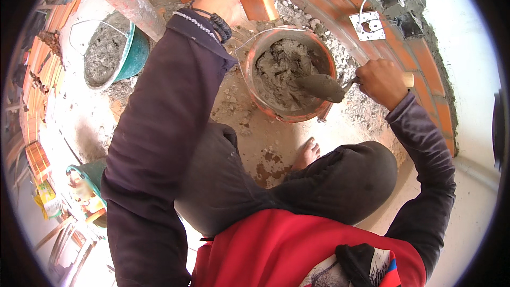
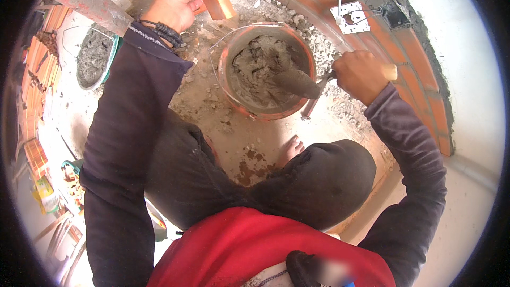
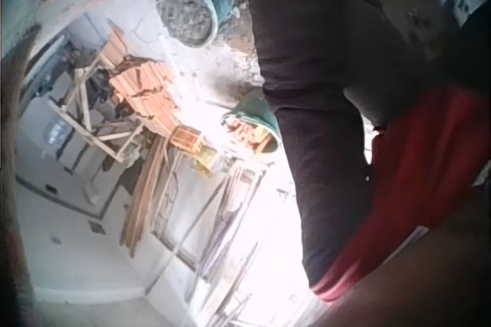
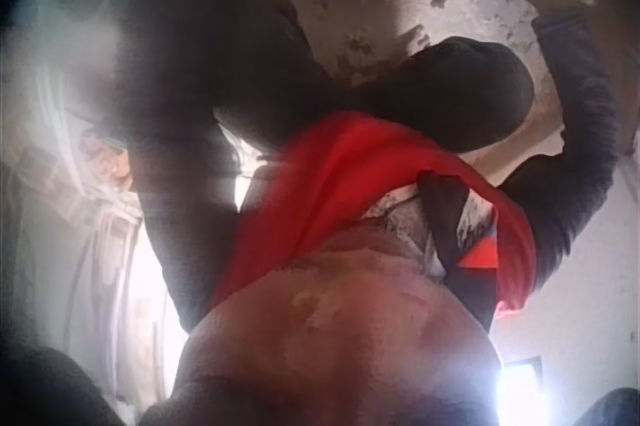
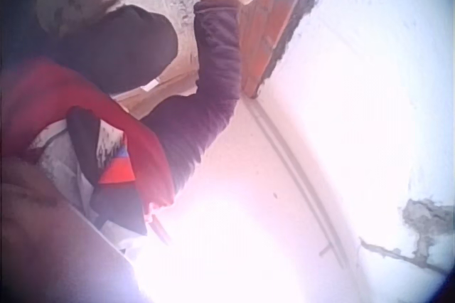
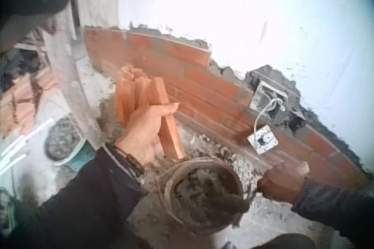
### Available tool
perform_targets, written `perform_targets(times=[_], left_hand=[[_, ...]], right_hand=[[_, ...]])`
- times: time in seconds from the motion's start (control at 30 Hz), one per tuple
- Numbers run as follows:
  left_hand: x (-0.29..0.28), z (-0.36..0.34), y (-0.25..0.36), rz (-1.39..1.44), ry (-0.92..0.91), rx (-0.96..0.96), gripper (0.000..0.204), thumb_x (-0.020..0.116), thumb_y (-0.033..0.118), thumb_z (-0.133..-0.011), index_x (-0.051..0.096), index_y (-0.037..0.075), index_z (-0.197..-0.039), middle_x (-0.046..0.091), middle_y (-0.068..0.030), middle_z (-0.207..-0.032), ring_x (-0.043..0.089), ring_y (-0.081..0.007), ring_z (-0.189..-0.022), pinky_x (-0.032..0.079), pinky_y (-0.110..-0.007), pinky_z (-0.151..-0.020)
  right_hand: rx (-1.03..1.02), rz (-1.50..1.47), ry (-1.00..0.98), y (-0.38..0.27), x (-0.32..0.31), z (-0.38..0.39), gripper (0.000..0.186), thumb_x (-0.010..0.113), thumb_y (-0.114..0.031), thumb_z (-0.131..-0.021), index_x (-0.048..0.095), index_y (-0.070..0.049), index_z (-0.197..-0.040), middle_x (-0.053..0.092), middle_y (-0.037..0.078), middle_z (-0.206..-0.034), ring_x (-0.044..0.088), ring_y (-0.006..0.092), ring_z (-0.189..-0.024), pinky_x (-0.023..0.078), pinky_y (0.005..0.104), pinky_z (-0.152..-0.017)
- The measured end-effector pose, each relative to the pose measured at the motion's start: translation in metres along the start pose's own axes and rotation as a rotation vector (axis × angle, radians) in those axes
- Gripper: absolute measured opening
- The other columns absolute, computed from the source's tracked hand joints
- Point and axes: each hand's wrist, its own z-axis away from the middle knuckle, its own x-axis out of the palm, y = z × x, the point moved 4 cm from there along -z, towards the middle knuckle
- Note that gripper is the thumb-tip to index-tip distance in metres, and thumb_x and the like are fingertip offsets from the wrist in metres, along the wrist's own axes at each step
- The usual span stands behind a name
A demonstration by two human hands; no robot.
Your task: The person cuts a brick with a power tool, applies mortar to the brick using a trowel, and places the brick onto a wall.
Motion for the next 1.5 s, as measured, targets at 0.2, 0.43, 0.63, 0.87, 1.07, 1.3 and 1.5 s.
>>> perform_targets(times=[0.2,0.43,0.63,0.87,1.07,1.3,1.5], left_hand=[[0.009,-0.002,-0.011,-0.017,-0.064,-0.05,0.033,0.071,0.021,-0.088,0.058,0.002,-0.112,0.057,-0.0066,-0.098,0.057,-0.0207,-0.091,0.048,-0.037,-0.077],[0.005,0.02,0.01,-0.02,-0.011,0.029,0.033,0.072,0.021,-0.087,0.059,0.002,-0.11,0.058,-0.0069,-0.097,0.059,-0.0215,-0.089,0.05,-0.037,-0.074],[-0.007,-0.007,-0.004,0.023,0.008,-0.014,0.032,0.073,0.02,-0.086,0.061,0.001,-0.109,0.06,-0.0067,-0.097,0.059,-0.0213,-0.089,0.05,-0.036,-0.074],[0.012,0.016,0.001,-0.011,0.007,-0.013,0.035,0.073,0.022,-0.086,0.059,0.001,-0.11,0.059,-0.0066,-0.096,0.059,-0.0211,-0.09,0.05,-0.037,-0.076],[0.005,0.01,0.002,-0.016,-0.038,-0.036,0.037,0.073,0.024,-0.087,0.058,0.0,-0.11,0.058,-0.008,-0.098,0.058,-0.022,-0.092,0.049,-0.039,-0.078],[0.005,-0.001,-0.005,-0.034,-0.061,-0.012,0.035,0.072,0.022,-0.087,0.058,-0.001,-0.11,0.058,-0.0076,-0.097,0.058,-0.0215,-0.092,0.048,-0.038,-0.078],[0.012,0.002,-0.004,-0.037,-0.047,-0.042,0.032,0.072,0.022,-0.087,0.059,0.0,-0.106,0.057,-0.0068,-0.096,0.057,-0.0204,-0.091,0.047,-0.037,-0.077]], right_hand=[[0.052,-0.157,-0.329,0.002,0.02,0.001,0.021,0.064,-0.021,-0.075,0.071,-0.002,-0.08,0.067,0.019,-0.076,0.066,0.0386,-0.075,0.052,0.0483,-0.068],[-0.036,-0.359,-0.281,-0.011,0.047,0.0,0.023,0.064,-0.026,-0.079,0.071,-0.005,-0.086,0.067,0.02,-0.079,0.066,0.0391,-0.075,0.052,0.0501,-0.07],[0.19,-0.188,0.002,0.007,0.016,-0.007,0.017,0.065,-0.025,-0.083,0.071,-0.009,-0.086,0.065,0.017,-0.075,0.067,0.0346,-0.075,0.052,0.0486,-0.067],[0.046,-0.1,-0.019,-0.034,0.013,-0.046,0.02,0.064,-0.024,-0.083,0.071,-0.005,-0.086,0.068,0.019,-0.082,0.069,0.0374,-0.079,0.055,0.0469,-0.071],[0.102,-0.297,-0.237,-0.029,0.037,-0.039,0.026,0.067,-0.029,-0.081,0.07,-0.004,-0.087,0.068,0.022,-0.083,0.067,0.0402,-0.08,0.054,0.0491,-0.073],[0.021,-0.48,-0.251,-0.032,0.041,-0.024,0.028,0.066,-0.028,-0.081,0.069,-0.001,-0.091,0.066,0.024,-0.082,0.066,0.0418,-0.081,0.053,0.0503,-0.075],[0.046,-0.593,-0.268,-0.043,0.06,-0.039,0.033,0.066,-0.027,-0.081,0.068,0.005,-0.086,0.065,0.026,-0.082,0.065,0.0435,-0.083,0.053,0.0492,-0.077]])
